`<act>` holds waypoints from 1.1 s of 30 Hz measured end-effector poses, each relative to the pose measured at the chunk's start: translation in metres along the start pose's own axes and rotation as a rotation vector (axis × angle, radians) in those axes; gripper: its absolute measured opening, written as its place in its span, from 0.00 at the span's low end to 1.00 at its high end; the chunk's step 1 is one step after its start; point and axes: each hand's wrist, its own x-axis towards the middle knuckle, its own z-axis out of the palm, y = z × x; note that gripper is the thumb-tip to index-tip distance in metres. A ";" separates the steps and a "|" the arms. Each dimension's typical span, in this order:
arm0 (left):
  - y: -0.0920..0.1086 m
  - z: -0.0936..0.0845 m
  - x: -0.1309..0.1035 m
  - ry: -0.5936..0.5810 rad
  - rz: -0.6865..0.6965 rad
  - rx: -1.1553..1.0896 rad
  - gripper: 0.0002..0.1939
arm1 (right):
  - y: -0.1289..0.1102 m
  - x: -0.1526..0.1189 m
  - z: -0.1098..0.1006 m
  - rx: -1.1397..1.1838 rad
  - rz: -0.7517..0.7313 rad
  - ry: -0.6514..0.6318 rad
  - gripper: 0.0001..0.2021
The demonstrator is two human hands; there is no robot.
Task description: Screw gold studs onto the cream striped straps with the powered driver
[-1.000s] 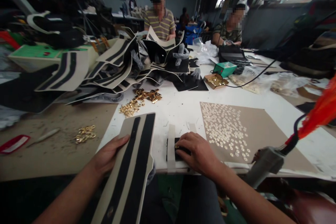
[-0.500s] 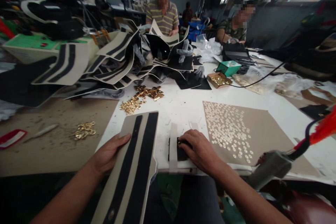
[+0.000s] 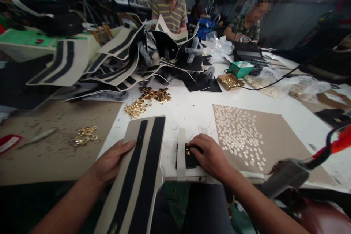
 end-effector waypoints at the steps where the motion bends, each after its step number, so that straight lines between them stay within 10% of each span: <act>1: 0.000 0.000 0.000 0.001 0.002 0.001 0.20 | -0.001 -0.002 0.000 0.023 0.008 0.014 0.08; 20: -0.002 -0.001 0.001 -0.022 0.022 0.016 0.23 | -0.037 0.000 -0.005 -0.498 -0.023 -0.135 0.07; 33: -0.033 0.036 -0.047 0.036 0.086 0.132 0.24 | -0.043 -0.056 -0.014 0.334 0.312 0.301 0.21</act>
